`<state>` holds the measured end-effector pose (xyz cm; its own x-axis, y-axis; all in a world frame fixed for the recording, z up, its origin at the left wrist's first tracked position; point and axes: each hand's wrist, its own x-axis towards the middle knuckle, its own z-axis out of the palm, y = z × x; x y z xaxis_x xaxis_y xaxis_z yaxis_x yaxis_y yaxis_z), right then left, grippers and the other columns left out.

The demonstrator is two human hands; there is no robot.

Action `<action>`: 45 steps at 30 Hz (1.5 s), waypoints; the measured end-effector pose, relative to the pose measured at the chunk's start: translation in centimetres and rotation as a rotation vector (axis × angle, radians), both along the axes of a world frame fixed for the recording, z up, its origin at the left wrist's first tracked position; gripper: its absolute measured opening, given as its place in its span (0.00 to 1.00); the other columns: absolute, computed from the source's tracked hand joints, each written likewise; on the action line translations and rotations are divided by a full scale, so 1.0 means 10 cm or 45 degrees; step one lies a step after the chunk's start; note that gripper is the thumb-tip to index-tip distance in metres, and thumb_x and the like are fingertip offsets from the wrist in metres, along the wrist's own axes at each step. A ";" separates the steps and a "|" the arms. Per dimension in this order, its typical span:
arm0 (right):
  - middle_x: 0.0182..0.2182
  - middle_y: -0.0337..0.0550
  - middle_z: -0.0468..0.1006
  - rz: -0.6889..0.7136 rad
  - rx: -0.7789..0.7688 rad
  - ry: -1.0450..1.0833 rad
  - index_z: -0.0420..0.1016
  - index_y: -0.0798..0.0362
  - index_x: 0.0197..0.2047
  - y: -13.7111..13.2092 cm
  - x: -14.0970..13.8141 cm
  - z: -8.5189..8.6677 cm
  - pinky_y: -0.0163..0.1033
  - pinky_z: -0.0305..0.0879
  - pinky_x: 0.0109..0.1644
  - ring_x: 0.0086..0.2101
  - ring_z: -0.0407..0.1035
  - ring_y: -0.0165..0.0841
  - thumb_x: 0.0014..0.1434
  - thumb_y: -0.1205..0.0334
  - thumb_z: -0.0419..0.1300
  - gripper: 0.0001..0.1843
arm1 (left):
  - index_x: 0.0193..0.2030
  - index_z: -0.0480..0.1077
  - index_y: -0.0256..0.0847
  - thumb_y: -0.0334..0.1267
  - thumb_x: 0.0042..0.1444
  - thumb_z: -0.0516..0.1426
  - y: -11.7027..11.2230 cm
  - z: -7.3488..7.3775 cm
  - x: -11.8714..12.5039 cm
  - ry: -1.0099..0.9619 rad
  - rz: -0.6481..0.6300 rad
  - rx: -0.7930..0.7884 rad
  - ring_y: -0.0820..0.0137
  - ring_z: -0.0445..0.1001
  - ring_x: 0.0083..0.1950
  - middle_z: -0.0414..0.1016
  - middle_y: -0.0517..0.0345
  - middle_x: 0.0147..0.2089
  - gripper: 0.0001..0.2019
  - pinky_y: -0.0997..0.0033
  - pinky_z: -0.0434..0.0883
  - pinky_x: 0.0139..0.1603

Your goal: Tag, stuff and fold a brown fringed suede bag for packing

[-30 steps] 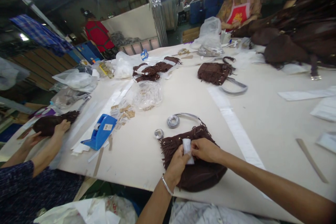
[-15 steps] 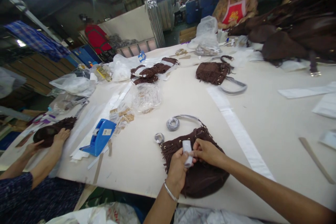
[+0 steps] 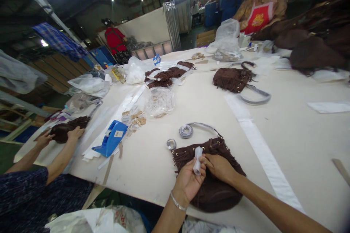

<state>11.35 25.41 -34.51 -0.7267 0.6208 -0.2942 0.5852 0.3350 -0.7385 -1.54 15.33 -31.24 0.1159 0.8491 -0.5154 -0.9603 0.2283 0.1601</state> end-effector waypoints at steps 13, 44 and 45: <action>0.27 0.46 0.78 0.137 0.196 -0.233 0.72 0.51 0.28 0.15 0.22 0.28 0.38 0.58 0.32 0.30 0.73 0.40 0.63 0.33 0.41 0.35 | 0.38 0.69 0.31 0.44 0.55 0.61 -0.01 -0.05 -0.16 0.734 -0.414 0.008 0.72 0.72 0.28 0.70 0.52 0.31 0.15 0.74 0.70 0.29; 0.23 0.44 0.78 0.686 0.622 -0.087 0.70 0.53 0.34 0.73 -0.33 -0.05 0.38 0.49 0.29 0.25 0.73 0.38 0.66 0.38 0.44 0.28 | 0.42 0.66 0.43 0.40 0.64 0.52 0.40 0.21 -0.94 2.845 -1.376 0.318 0.65 0.73 0.41 0.72 0.58 0.42 0.05 0.68 0.68 0.36; 0.23 0.44 0.77 0.680 0.647 -0.067 0.70 0.53 0.34 0.73 -0.31 -0.12 0.38 0.49 0.29 0.25 0.73 0.37 0.66 0.38 0.45 0.28 | 0.43 0.66 0.43 0.40 0.65 0.50 0.41 0.18 -0.93 2.848 -1.418 0.303 0.65 0.73 0.40 0.73 0.58 0.41 0.06 0.68 0.67 0.35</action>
